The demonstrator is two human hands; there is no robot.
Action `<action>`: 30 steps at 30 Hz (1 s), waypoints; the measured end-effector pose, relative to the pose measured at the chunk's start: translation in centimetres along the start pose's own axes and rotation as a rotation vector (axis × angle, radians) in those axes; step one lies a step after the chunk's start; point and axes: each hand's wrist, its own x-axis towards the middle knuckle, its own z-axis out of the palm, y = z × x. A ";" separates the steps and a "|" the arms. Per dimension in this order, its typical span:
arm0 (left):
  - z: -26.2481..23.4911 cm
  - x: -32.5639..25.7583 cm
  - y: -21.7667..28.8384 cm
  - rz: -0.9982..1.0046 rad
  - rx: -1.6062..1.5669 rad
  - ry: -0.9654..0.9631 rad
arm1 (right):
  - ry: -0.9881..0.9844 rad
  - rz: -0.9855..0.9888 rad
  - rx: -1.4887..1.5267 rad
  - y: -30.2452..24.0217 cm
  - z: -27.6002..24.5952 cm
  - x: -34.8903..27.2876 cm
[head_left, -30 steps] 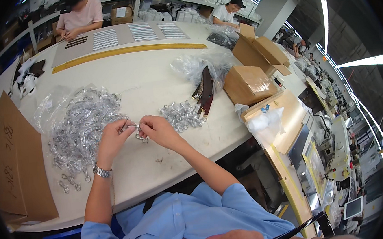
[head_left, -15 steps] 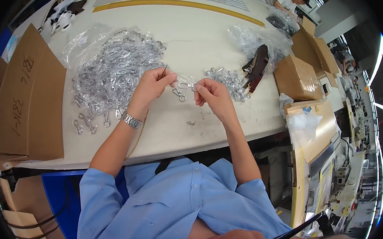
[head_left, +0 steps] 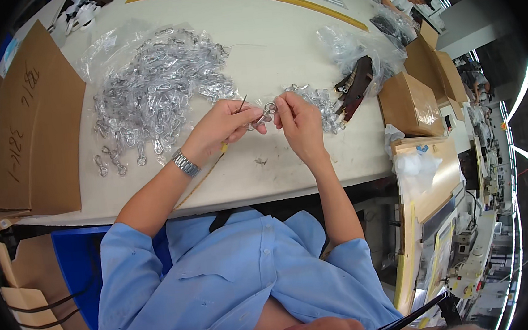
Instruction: The person assembles small metal ring hardware components using a needle-like tool.
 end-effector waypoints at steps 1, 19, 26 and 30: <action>0.1 -0.1 0.0 -0.008 -0.055 -0.033 | -0.005 0.004 0.001 0.2 0.1 0.1; 0.7 -0.5 0.1 0.096 0.002 -0.001 | 0.153 0.328 0.885 0.5 3.9 -1.0; 1.1 -1.3 1.0 0.080 0.137 -0.040 | 0.190 0.263 0.897 1.3 3.0 -0.8; 1.7 -1.4 1.1 0.158 0.137 -0.012 | 0.089 0.318 0.948 1.0 4.0 -1.5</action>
